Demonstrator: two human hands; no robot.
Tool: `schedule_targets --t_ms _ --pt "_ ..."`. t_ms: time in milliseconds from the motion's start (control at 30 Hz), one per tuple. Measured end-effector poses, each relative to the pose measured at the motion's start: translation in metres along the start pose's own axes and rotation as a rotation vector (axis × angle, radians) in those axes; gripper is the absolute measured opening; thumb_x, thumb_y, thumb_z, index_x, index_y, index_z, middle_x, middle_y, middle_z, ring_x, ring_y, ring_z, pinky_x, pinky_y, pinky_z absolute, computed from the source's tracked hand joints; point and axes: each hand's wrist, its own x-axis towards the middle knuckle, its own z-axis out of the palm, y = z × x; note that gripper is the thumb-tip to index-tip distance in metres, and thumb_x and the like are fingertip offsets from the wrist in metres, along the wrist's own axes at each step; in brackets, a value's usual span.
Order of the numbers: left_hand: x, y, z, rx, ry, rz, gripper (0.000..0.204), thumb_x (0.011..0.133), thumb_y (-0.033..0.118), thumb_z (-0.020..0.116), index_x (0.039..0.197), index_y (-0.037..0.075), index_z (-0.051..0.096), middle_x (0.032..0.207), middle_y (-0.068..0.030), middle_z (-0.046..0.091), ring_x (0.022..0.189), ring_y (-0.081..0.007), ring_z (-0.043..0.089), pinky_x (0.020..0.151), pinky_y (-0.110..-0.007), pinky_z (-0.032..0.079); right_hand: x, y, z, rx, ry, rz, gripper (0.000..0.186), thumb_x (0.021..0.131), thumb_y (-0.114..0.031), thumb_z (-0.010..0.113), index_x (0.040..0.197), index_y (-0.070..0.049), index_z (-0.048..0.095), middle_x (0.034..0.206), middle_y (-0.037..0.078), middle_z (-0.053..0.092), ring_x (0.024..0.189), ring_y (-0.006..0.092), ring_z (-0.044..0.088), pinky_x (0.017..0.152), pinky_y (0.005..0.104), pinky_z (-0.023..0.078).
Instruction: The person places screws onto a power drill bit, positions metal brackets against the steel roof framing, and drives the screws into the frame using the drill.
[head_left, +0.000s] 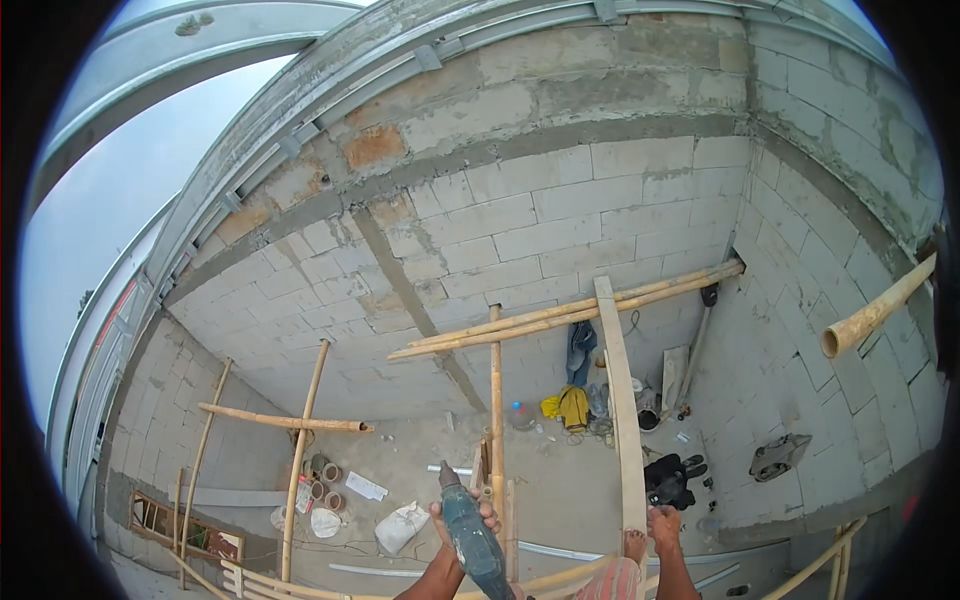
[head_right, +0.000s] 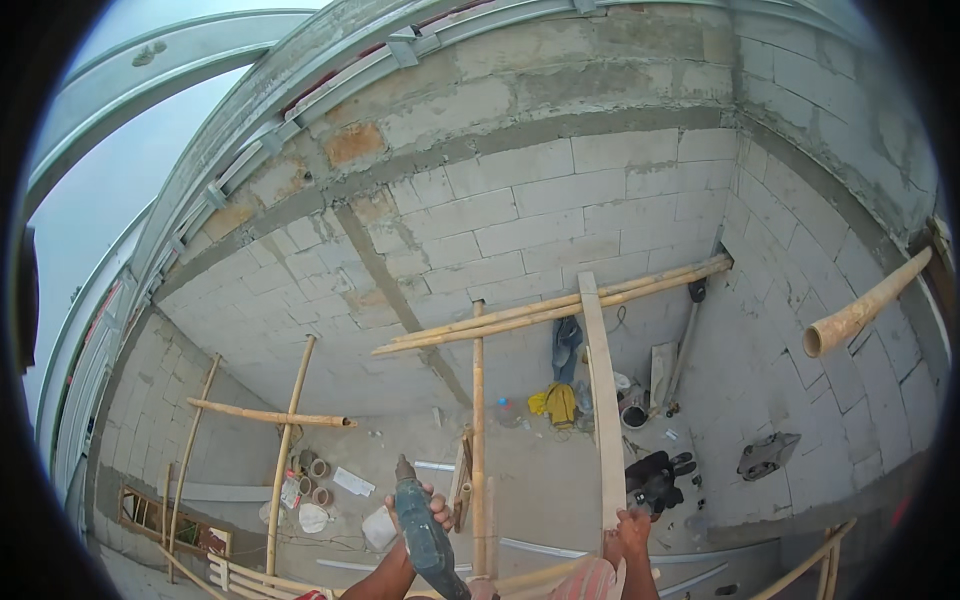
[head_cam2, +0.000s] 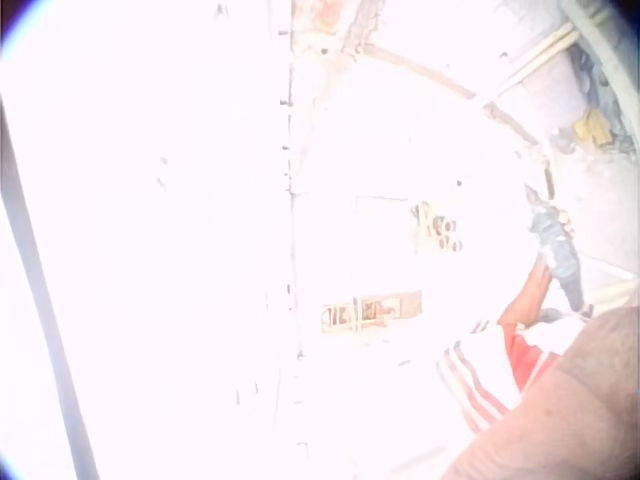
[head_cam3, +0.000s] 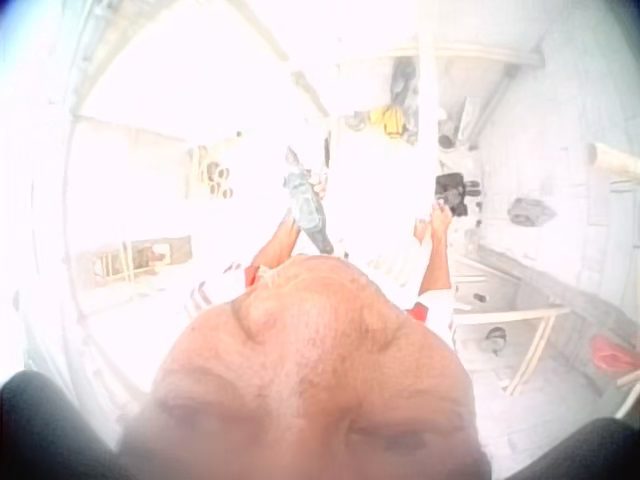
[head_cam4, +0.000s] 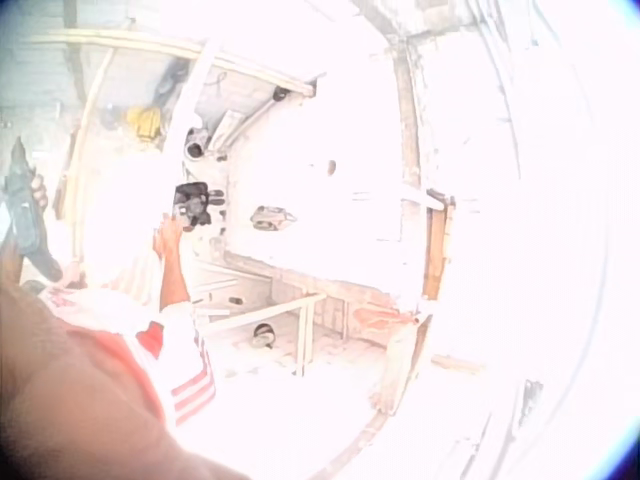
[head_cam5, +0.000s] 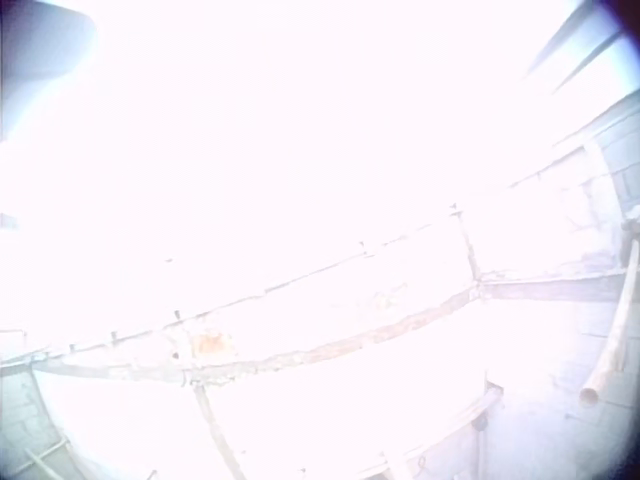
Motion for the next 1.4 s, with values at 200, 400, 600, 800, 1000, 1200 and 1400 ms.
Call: schedule_targets --t_ms 200,400,600,800,1000,1200,1400 --pt "0.001 0.010 0.024 0.077 0.095 0.068 0.077 0.070 0.066 0.065 0.119 0.007 0.059 0.095 -0.0183 0.063 0.085 -0.0345 0.063 0.078 -0.047 0.053 -0.015 -0.089 0.029 -0.077 -0.041 -0.153 0.057 0.086 -0.026 0.067 0.130 0.006 0.048 0.113 0.016 0.060 0.088 0.0210 0.061 0.075 0.0374 0.052" --pt "-0.009 0.016 0.026 0.058 0.160 0.109 0.076 0.070 0.066 0.065 0.117 0.007 0.061 0.094 -0.0182 0.064 0.083 -0.0345 0.065 0.075 -0.047 0.055 -0.010 -0.105 0.026 -0.169 -0.078 -0.228 0.064 0.085 -0.029 0.067 0.134 0.007 0.045 0.118 0.017 0.058 0.100 0.0249 0.060 0.082 0.0405 0.050" --pt "-0.012 0.019 0.031 0.090 0.195 0.118 0.073 0.070 0.063 0.066 0.117 0.007 0.061 0.092 -0.0200 0.066 0.081 -0.0357 0.066 0.076 -0.049 0.057 -0.046 -0.120 0.038 -0.218 -0.139 -0.222 0.065 0.085 -0.028 0.067 0.134 0.007 0.046 0.119 0.018 0.059 0.103 0.0259 0.060 0.086 0.0413 0.049" --pt "-0.002 0.021 0.050 0.041 0.207 0.109 0.071 0.070 0.059 0.066 0.118 0.007 0.061 0.095 -0.0219 0.067 0.083 -0.0375 0.068 0.079 -0.050 0.057 -0.098 -0.127 0.064 -0.324 -0.269 -0.314 0.063 0.083 -0.028 0.070 0.131 0.008 0.049 0.120 0.020 0.060 0.109 0.0286 0.059 0.094 0.0388 0.046" --pt "0.009 0.028 0.056 0.091 0.246 0.091 0.071 0.069 0.058 0.067 0.117 0.006 0.060 0.095 -0.0232 0.067 0.083 -0.0376 0.068 0.077 -0.051 0.057 -0.126 -0.138 0.071 -0.317 -0.316 -0.303 0.060 0.084 -0.026 0.070 0.129 0.008 0.050 0.122 0.021 0.059 0.111 0.0275 0.059 0.096 0.0362 0.045" --pt "0.017 0.021 0.075 0.126 0.321 0.088 0.070 0.069 0.055 0.068 0.116 0.004 0.057 0.094 -0.0224 0.065 0.083 -0.0373 0.066 0.076 -0.050 0.058 -0.182 -0.151 0.086 0.024 -0.616 -0.232 0.074 0.080 -0.037 0.074 0.133 0.007 0.047 0.124 0.021 0.059 0.119 0.0326 0.056 0.101 0.0429 0.043" --pt "0.034 0.014 0.103 -0.006 0.341 0.052 0.064 0.075 0.052 0.066 0.116 0.004 0.057 0.098 -0.0219 0.063 0.092 -0.0355 0.065 0.076 -0.050 0.058 -0.233 -0.170 0.090 0.023 -0.869 -0.633 0.092 0.072 -0.049 0.080 0.139 0.001 0.042 0.133 0.024 0.052 0.126 0.0367 0.051 0.105 0.0482 0.041"
